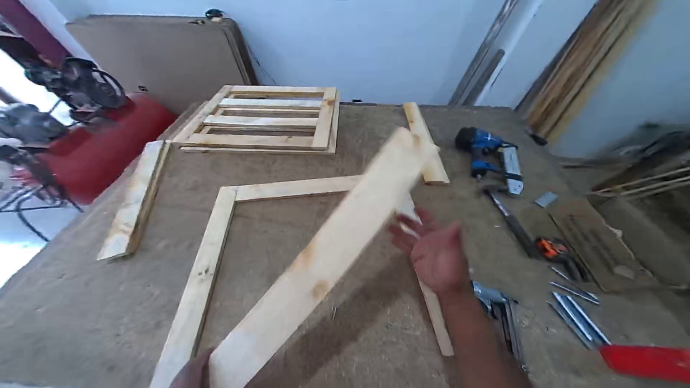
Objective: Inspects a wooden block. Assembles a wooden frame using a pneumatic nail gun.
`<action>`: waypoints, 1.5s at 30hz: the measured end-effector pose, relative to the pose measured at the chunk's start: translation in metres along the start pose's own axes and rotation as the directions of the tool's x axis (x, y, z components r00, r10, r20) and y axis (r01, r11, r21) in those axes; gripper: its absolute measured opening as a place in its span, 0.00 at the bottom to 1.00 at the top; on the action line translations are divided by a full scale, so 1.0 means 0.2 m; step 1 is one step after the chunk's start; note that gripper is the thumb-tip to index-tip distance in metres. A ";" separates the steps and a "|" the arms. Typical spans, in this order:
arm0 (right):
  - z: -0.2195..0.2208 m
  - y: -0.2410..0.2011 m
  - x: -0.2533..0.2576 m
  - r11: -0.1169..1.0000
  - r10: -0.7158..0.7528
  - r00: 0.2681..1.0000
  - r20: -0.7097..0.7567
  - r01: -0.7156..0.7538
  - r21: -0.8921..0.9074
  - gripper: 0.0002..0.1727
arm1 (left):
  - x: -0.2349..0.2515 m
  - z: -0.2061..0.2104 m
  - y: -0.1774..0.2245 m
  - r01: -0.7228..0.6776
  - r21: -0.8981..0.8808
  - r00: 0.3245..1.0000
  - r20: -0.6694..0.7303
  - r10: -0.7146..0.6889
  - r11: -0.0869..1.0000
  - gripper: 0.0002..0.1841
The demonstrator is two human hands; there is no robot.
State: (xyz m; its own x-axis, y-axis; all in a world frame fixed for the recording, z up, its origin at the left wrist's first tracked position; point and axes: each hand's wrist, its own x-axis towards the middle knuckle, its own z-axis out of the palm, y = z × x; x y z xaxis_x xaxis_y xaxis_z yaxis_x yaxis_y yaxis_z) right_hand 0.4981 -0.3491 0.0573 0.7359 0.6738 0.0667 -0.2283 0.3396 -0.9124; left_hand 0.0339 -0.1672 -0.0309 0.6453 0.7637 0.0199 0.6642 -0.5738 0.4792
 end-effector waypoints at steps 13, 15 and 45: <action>0.29 -0.34 -0.94 0.561 -0.193 0.439 0.878 0.783 -0.268 0.11 | 0.38 0.10 0.66 0.454 -0.865 0.760 0.502 -0.414 -0.215 0.43; 0.35 -0.23 -1.02 0.513 -0.218 0.450 0.866 0.807 -0.291 0.11 | 0.22 0.13 0.80 0.424 -0.855 0.766 0.515 -0.385 -0.299 0.42; 0.36 -0.33 -1.07 0.690 -0.553 0.763 0.334 0.644 -0.330 0.27 | 0.09 -0.05 0.99 0.338 -0.838 0.874 0.449 -0.187 -0.429 0.47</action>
State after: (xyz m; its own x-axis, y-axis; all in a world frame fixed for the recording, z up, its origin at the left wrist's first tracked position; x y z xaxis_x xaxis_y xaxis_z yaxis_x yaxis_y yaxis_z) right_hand 0.3103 -0.4679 0.1320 0.4750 0.5458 0.6902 0.5268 0.4519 -0.7199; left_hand 0.1730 -0.2645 0.0736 0.6090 0.6419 -0.4659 -0.3825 0.7522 0.5365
